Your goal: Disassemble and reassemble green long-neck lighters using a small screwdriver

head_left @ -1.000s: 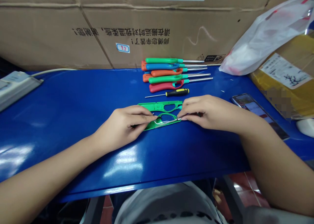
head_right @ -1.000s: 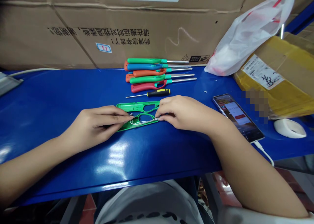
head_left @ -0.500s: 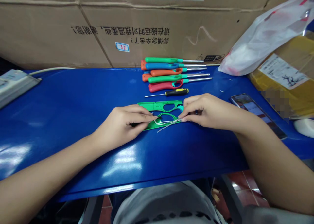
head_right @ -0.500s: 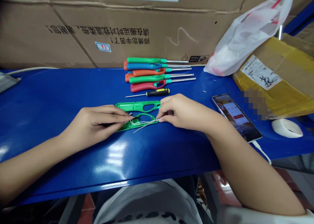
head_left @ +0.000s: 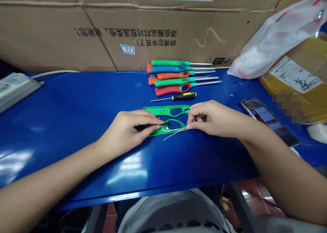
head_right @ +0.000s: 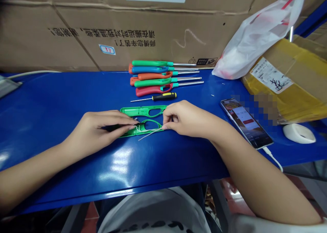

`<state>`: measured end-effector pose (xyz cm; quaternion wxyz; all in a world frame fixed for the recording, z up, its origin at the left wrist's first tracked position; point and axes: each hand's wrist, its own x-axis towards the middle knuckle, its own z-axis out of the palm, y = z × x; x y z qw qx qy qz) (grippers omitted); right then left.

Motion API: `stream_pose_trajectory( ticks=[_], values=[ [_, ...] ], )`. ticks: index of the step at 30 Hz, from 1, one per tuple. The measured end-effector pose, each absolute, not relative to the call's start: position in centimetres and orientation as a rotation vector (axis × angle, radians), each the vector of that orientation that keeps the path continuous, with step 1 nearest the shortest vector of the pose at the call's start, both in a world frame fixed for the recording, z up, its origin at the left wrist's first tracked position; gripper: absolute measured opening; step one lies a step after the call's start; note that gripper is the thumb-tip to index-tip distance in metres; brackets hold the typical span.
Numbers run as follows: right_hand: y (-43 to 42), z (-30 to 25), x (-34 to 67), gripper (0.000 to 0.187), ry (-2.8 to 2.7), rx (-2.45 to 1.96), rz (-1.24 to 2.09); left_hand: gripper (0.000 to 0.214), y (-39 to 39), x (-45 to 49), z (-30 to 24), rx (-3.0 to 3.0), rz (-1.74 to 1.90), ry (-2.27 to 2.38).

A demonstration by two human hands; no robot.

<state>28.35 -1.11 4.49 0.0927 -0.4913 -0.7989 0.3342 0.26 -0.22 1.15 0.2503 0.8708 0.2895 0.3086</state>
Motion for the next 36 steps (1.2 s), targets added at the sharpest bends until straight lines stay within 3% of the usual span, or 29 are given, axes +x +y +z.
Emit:
stream_pose_trajectory(
  ticks=[8, 13, 17, 25, 32, 36],
  values=[
    [-1.4, 4.8, 27.8, 0.01, -2.332, -1.54, 0.974, 0.012, -0.3, 0.6, 1.5, 2.27, 0.834, 0.858],
    [-0.9, 4.8, 28.8, 0.006, -2.11, -1.591, 0.602, 0.011, -0.3, 0.5, 1.3, 2.283, 0.836, 0.838],
    [-0.5, 4.0, 29.3, 0.011, -2.265, -1.568, 0.437, 0.013, -0.3, 0.4, 1.2, 2.304, 0.843, 0.815],
    [-0.8, 3.4, 28.7, 0.012, -2.248, -1.58, 0.648, 0.014, -0.2, 0.4, 0.9, 2.309, 0.84, 0.793],
    [-1.4, 4.5, 27.6, 0.025, -1.752, -1.382, 1.386, 0.012, -0.4, 0.4, 1.1, 2.313, 0.856, 0.775],
    [-1.4, 4.7, 27.0, 0.021, -1.607, -1.338, 1.547, 0.012, -0.4, 0.5, 1.1, 2.311, 0.857, 0.778]
  ],
)
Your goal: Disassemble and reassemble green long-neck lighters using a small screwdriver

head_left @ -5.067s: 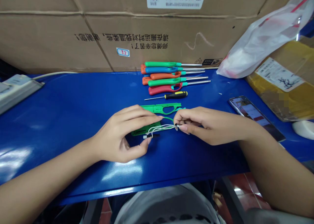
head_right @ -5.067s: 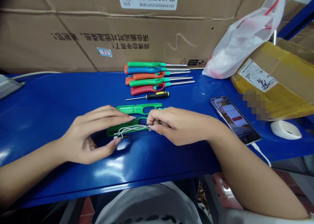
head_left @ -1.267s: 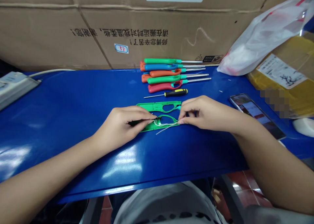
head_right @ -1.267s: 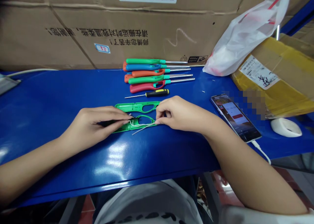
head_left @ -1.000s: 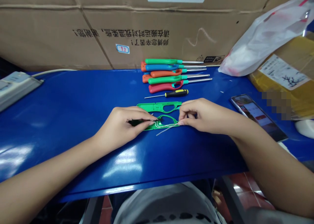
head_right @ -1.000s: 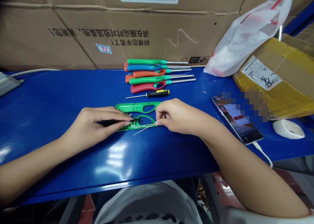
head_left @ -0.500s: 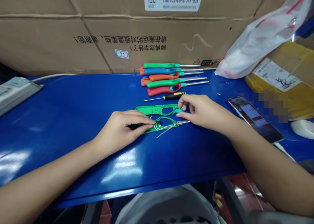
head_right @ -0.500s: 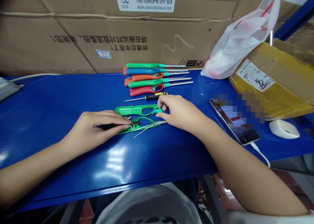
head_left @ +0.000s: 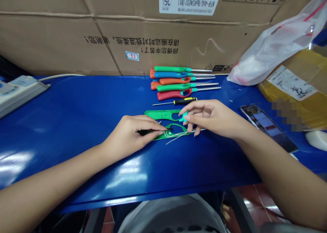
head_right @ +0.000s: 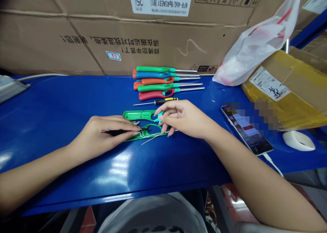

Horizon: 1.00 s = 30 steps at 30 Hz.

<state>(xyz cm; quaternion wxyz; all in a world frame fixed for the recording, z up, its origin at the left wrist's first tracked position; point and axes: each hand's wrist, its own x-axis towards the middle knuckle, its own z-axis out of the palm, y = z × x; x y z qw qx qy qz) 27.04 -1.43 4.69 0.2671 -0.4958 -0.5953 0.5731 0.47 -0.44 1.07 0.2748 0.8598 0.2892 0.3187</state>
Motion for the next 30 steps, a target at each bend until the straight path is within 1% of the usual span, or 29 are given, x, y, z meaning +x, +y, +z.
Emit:
stream_pose_trajectory(
  ticks=[2, 4, 7, 10, 13, 16, 19, 24, 26, 30],
  values=[
    [-1.41, 4.57, 26.96, 0.025, -1.529, -1.325, 1.59, 0.012, -0.42, 0.5, 1.04, 2.316, 0.858, 0.772],
    [-1.4, 4.36, 26.93, 0.032, -1.469, -1.295, 1.624, 0.012, -0.41, 0.52, 1.02, 2.321, 0.86, 0.766],
    [-1.4, 4.06, 26.87, 0.038, -1.482, -1.279, 1.614, 0.012, -0.41, 0.51, 1.04, 2.325, 0.867, 0.762],
    [-1.34, 3.93, 26.78, 0.036, -1.551, -1.307, 1.515, 0.012, -0.42, 0.47, 1.11, 2.327, 0.875, 0.75],
    [-1.26, 3.93, 26.79, 0.035, -1.621, -1.331, 1.338, 0.012, -0.41, 0.47, 1.17, 2.328, 0.88, 0.744],
    [-1.24, 3.98, 26.9, 0.039, -1.684, -1.326, 1.252, 0.012, -0.39, 0.5, 1.14, 2.327, 0.886, 0.746],
    [-1.27, 3.98, 26.92, 0.046, -1.675, -1.332, 1.321, 0.013, -0.4, 0.51, 1.02, 2.323, 0.888, 0.758],
    [-1.34, 4.07, 26.57, 0.053, -1.508, -1.325, 1.561, 0.014, -0.44, 0.47, 0.84, 2.307, 0.892, 0.779],
    [-1.35, 4.19, 26.45, 0.053, -1.515, -1.353, 1.591, 0.014, -0.43, 0.46, 0.79, 2.3, 0.89, 0.782],
    [-1.33, 4.28, 26.51, 0.047, -1.579, -1.39, 1.542, 0.015, -0.42, 0.46, 0.75, 2.298, 0.89, 0.775]
  ],
)
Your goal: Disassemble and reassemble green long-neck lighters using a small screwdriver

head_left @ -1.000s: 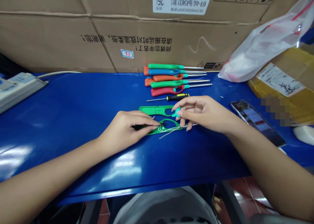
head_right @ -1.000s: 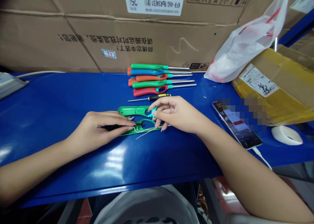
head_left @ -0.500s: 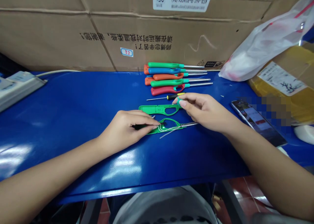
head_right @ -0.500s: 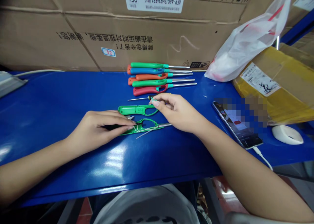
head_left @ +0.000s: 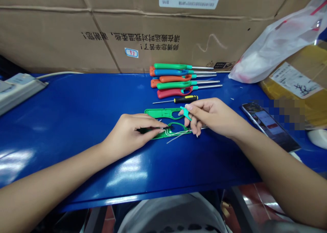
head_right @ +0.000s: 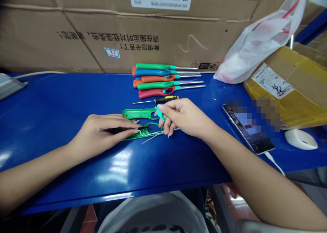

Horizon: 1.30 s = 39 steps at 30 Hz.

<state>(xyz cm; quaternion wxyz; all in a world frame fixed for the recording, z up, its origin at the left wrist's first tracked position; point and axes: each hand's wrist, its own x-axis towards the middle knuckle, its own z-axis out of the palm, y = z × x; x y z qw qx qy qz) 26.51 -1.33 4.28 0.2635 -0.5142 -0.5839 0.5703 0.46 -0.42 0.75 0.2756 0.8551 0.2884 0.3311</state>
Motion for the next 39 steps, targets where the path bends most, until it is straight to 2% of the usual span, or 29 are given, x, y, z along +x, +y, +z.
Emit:
stream_pose_trajectory(
  ticks=[4, 8, 12, 19, 30, 39],
  values=[
    [-1.31, 3.94, 26.78, 0.038, -1.632, -1.406, 1.418, 0.014, -0.48, 0.49, 0.88, 2.295, 0.909, 0.774],
    [-1.32, 3.74, 26.81, 0.022, -1.615, -1.4, 1.45, 0.013, -0.49, 0.51, 1.03, 2.298, 0.914, 0.776],
    [-1.46, 3.99, 26.58, 0.03, -1.616, -1.434, 1.507, 0.012, -0.42, 0.47, 0.96, 2.296, 0.914, 0.777],
    [-1.69, 4.54, 26.23, 0.019, -1.737, -1.466, 1.472, 0.013, -0.49, 0.44, 0.97, 2.332, 0.943, 0.736],
    [-1.52, 4.03, 26.32, 0.017, -1.672, -1.47, 1.555, 0.015, -0.79, 0.29, 1.06, 2.393, 0.966, 0.734],
    [-1.45, 3.65, 26.54, 0.023, -1.782, -1.392, 1.556, 0.016, -0.76, 0.17, 1.19, 2.535, 1.043, 0.569]
  ],
)
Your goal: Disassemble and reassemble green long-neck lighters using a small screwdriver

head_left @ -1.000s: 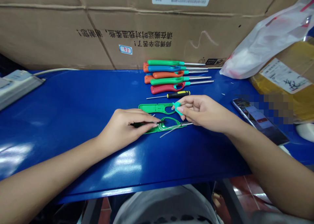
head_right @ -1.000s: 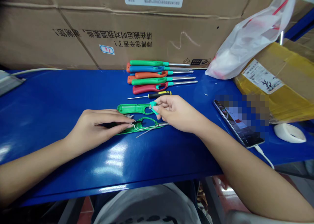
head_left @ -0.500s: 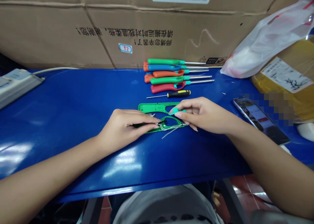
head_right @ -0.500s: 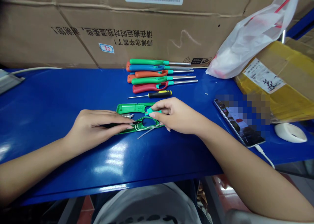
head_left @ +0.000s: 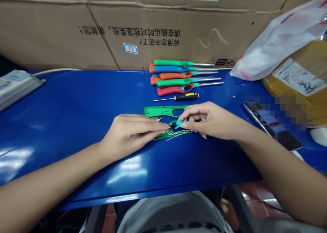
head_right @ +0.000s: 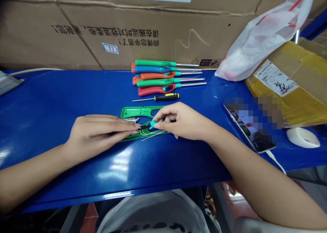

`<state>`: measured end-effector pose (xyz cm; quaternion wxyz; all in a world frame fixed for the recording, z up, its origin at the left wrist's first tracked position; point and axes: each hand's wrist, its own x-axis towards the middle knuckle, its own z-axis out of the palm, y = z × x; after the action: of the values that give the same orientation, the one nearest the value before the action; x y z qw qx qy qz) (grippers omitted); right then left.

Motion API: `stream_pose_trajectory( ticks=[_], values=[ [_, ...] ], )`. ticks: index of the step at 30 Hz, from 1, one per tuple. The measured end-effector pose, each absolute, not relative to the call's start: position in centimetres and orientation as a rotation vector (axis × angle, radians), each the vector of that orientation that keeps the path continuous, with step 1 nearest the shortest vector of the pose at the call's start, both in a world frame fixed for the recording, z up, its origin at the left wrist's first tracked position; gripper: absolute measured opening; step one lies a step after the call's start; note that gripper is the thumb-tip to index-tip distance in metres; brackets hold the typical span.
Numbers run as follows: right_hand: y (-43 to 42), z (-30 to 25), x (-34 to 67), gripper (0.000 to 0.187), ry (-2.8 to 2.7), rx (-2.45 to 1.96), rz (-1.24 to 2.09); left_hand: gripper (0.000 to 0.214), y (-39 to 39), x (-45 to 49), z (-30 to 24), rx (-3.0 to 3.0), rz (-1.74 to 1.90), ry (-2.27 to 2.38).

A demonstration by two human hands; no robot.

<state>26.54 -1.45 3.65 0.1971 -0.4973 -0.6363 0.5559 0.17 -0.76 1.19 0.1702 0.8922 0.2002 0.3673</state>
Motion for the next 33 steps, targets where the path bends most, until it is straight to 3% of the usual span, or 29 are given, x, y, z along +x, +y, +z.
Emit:
stream_pose_trajectory(
  ticks=[33],
  values=[
    [-1.7, 3.8, 25.7, 0.025, -1.809, -1.385, 1.65, 0.019, -0.8, 0.1, 1.3, 2.523, 1.008, 0.444]
  ],
)
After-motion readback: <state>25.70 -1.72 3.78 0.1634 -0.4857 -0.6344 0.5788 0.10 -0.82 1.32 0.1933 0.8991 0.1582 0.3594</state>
